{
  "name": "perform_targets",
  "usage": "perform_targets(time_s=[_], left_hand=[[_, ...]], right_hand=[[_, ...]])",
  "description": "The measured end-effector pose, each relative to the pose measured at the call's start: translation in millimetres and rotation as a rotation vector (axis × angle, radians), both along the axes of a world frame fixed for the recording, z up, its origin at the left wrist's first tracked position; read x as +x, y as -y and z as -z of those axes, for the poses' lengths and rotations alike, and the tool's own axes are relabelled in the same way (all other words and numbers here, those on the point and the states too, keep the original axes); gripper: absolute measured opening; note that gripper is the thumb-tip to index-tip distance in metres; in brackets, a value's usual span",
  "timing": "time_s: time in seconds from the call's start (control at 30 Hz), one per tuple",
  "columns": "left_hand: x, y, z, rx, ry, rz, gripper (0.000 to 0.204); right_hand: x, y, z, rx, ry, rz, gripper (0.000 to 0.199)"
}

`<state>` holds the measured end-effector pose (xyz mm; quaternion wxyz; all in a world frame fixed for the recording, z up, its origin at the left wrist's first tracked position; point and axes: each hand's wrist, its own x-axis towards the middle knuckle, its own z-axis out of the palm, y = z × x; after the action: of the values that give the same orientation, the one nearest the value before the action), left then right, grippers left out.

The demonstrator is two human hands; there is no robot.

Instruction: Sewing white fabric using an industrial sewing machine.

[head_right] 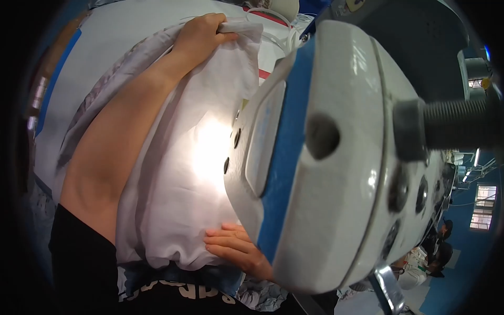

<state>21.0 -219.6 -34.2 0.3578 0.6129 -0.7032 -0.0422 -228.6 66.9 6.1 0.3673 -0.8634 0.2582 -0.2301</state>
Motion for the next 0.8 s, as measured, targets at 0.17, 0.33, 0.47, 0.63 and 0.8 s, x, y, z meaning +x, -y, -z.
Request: perform_targets(time_s=[0.17,0.33,0.47,0.63,0.8], left_hand=[[8,15,11,0.235,-0.005,0.010,0.045],[9,-90,-24,0.149,-0.149,0.321,0.070],[67,-281,-42,0.046,0.387,0.154,0.087],[146,-355,-20,-0.087,0.530,0.172,0.045],[182,-179,-23,0.192,0.270,-0.147,0.035]], right_hand=[[-5,10,8,0.061,0.028,0.007,0.014],[-9,11,15,0.093,0.031,0.084,0.014],[-3,11,15,-0.012,0.020,0.139,0.018],[-1,7,22,-0.063,-0.076,0.172,0.012],[-5,-6,25,0.069,0.206,0.355,0.012]])
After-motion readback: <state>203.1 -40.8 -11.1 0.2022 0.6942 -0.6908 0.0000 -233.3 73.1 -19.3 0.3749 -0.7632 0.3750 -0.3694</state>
